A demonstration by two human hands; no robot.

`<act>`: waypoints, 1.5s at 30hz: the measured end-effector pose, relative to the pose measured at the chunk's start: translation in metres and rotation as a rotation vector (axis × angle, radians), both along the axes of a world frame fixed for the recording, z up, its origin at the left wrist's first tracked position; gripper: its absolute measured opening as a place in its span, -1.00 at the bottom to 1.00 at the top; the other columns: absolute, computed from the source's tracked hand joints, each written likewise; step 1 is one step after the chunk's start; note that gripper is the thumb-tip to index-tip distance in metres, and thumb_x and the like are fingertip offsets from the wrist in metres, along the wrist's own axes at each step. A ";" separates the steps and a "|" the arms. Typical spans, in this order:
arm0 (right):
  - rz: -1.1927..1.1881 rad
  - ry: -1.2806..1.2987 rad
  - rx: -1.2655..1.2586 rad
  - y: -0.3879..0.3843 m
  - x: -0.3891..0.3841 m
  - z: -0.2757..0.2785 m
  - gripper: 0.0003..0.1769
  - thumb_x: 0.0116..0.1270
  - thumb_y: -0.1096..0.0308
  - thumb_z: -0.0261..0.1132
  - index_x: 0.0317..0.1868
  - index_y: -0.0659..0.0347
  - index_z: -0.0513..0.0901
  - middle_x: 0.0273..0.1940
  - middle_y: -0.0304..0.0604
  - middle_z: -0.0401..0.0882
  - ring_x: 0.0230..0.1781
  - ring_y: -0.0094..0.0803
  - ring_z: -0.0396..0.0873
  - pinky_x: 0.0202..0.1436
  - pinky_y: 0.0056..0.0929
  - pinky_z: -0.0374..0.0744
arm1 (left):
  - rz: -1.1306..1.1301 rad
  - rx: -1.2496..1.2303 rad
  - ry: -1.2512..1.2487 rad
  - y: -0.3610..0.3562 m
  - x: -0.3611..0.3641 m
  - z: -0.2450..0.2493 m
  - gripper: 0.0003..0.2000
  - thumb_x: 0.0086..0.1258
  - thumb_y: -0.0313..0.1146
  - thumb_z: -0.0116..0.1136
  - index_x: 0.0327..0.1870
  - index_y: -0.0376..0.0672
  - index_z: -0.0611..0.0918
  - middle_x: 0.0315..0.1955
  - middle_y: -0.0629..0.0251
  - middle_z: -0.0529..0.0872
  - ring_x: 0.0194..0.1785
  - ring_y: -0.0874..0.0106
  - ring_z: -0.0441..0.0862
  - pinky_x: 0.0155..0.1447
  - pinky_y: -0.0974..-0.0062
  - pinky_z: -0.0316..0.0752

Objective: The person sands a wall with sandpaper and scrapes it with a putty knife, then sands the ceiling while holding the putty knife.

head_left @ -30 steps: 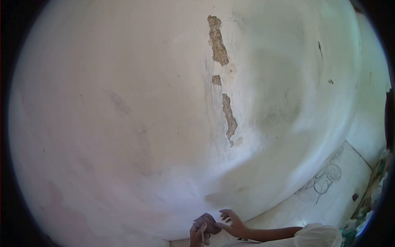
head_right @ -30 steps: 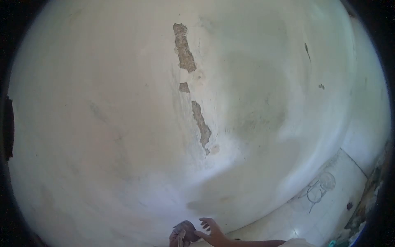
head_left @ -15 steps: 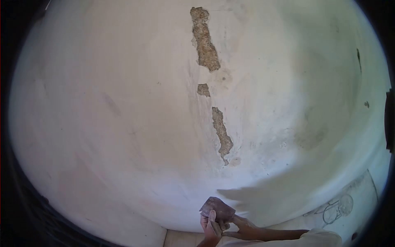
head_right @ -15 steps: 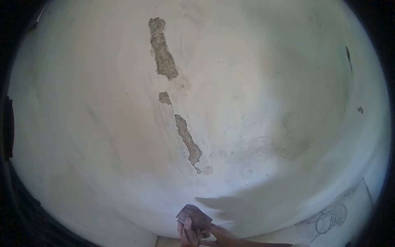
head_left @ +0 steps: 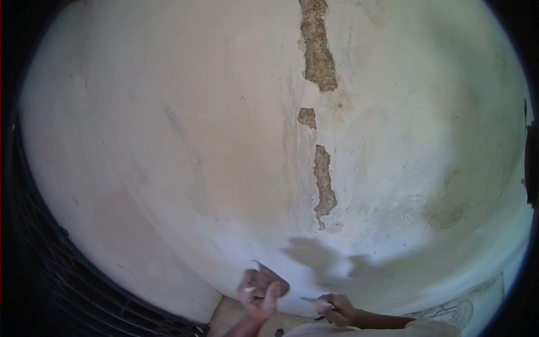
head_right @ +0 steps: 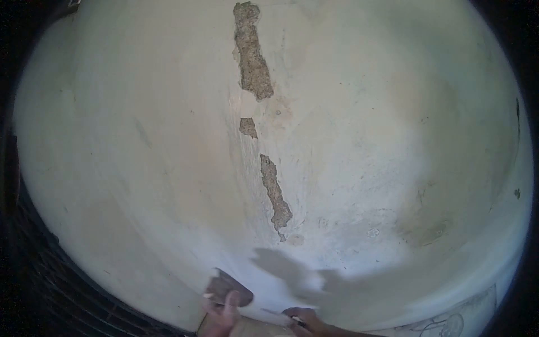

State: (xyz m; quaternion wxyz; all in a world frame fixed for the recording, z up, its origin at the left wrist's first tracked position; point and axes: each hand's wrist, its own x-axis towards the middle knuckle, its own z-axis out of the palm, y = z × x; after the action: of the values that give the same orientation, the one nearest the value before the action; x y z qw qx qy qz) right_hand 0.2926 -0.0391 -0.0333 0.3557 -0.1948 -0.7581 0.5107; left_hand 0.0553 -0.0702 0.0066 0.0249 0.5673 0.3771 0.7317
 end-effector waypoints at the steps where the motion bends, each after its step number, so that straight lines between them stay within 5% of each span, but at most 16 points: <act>1: 0.022 0.097 0.092 0.010 0.004 0.001 -0.82 0.44 0.34 0.14 -0.29 0.25 0.57 -0.52 -0.21 0.54 -0.58 -0.36 0.53 -0.29 -0.31 0.58 | 0.114 0.078 0.138 0.006 -0.015 0.010 -0.78 0.30 -0.37 0.31 -0.22 -0.33 0.56 -0.31 0.14 0.62 -0.33 0.41 0.54 -0.25 0.46 0.43; 3: 0.068 0.294 0.275 0.034 0.017 -0.004 -0.77 0.44 0.36 0.14 -0.42 0.22 0.54 -0.58 -0.26 0.49 -0.64 -0.46 0.48 -0.42 -0.35 0.56 | 0.226 0.177 0.126 0.010 -0.025 0.055 -0.70 0.31 -0.35 0.26 -0.09 -0.40 0.54 -0.22 0.04 0.61 -0.24 0.33 0.57 -0.21 0.44 0.45; 7: -0.130 0.256 0.261 0.052 0.063 0.001 -0.77 0.38 0.47 0.10 -0.49 0.24 0.49 -0.64 -0.25 0.45 -0.66 -0.49 0.45 -0.45 -0.39 0.55 | 0.320 0.543 0.310 0.036 -0.041 0.133 -0.61 0.35 -0.41 0.16 0.06 -0.56 0.47 -0.03 -0.16 0.58 0.01 0.16 0.62 0.02 0.31 0.57; 11: -0.306 0.269 0.091 0.056 0.103 0.004 -0.87 0.24 0.56 0.07 -0.46 0.32 0.49 -0.65 -0.20 0.45 -0.67 -0.44 0.48 -0.46 -0.41 0.56 | 0.497 0.436 0.633 0.043 -0.036 0.218 -0.80 0.32 -0.50 0.17 -0.16 -0.49 0.53 0.10 -0.31 0.59 0.11 0.02 0.67 0.07 0.29 0.62; 13: -0.371 0.256 0.044 0.058 0.109 0.008 -0.91 0.17 0.57 0.06 -0.42 0.37 0.50 -0.65 -0.19 0.45 -0.68 -0.43 0.49 -0.49 -0.42 0.55 | 0.504 0.625 0.618 0.070 -0.029 0.246 -0.89 0.28 -0.53 0.20 -0.35 -0.34 0.51 0.09 -0.23 0.63 0.09 -0.02 0.68 0.02 0.28 0.65; 17: -0.424 0.166 -0.030 0.054 0.106 0.014 -0.82 0.10 0.54 0.06 -0.31 0.45 0.52 -0.64 -0.19 0.47 -0.68 -0.42 0.51 -0.52 -0.43 0.55 | 0.550 0.737 0.677 0.099 -0.005 0.288 -0.82 0.15 -0.55 0.28 -0.43 -0.25 0.46 0.09 -0.17 0.64 0.16 -0.06 0.63 0.13 0.17 0.61; 29: -0.333 0.201 0.104 0.066 0.114 -0.005 -0.78 0.07 0.57 0.08 -0.25 0.50 0.51 -0.57 -0.14 0.52 -0.65 -0.42 0.54 -0.55 -0.44 0.56 | 0.474 0.561 0.739 0.118 0.010 0.298 -0.76 0.08 -0.56 0.33 -0.38 -0.21 0.44 0.28 -0.20 0.46 0.39 -0.08 0.40 0.45 -0.09 0.25; 32: -0.345 0.214 0.025 0.063 0.114 0.000 -0.77 0.06 0.56 0.09 -0.24 0.50 0.52 -0.58 -0.14 0.52 -0.65 -0.43 0.54 -0.54 -0.44 0.56 | 0.656 0.650 0.761 0.123 0.012 0.298 -0.84 0.20 -0.50 0.26 -0.34 -0.22 0.48 0.19 -0.02 0.62 -0.20 0.33 0.72 0.29 0.13 0.50; 36: -0.285 0.158 0.169 0.072 0.119 -0.002 -0.73 0.04 0.53 0.12 -0.22 0.50 0.53 -0.60 -0.13 0.53 -0.65 -0.44 0.54 -0.53 -0.44 0.57 | 0.620 0.632 0.756 0.121 0.009 0.300 -0.83 0.23 -0.52 0.22 -0.20 -0.23 0.50 0.19 -0.01 0.62 -0.13 0.31 0.73 0.22 0.24 0.54; 41: -0.367 0.168 0.030 0.062 0.114 0.012 -0.72 0.05 0.51 0.12 -0.21 0.50 0.53 -0.62 -0.12 0.53 -0.65 -0.44 0.54 -0.53 -0.44 0.57 | 0.534 0.565 0.745 0.108 0.009 0.302 -0.65 0.30 -0.57 0.10 0.13 -0.27 0.50 0.20 0.01 0.62 0.05 0.25 0.70 0.13 0.36 0.58; 45: -0.397 0.307 -0.084 0.060 0.109 0.005 -0.73 0.05 0.54 0.10 -0.21 0.51 0.53 -0.61 -0.11 0.53 -0.65 -0.42 0.54 -0.55 -0.44 0.56 | 0.489 0.522 0.788 0.105 0.007 0.302 -0.48 0.24 -0.60 0.05 0.30 -0.18 0.49 0.22 0.05 0.58 0.41 0.05 0.41 0.46 -0.17 0.13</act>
State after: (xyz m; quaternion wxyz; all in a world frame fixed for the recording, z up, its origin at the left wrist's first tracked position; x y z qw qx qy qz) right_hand 0.4012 0.0207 -0.0285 0.5517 -0.2745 -0.6201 0.4855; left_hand 0.0620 0.0348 0.3086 -0.4319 0.6821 0.2846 0.5169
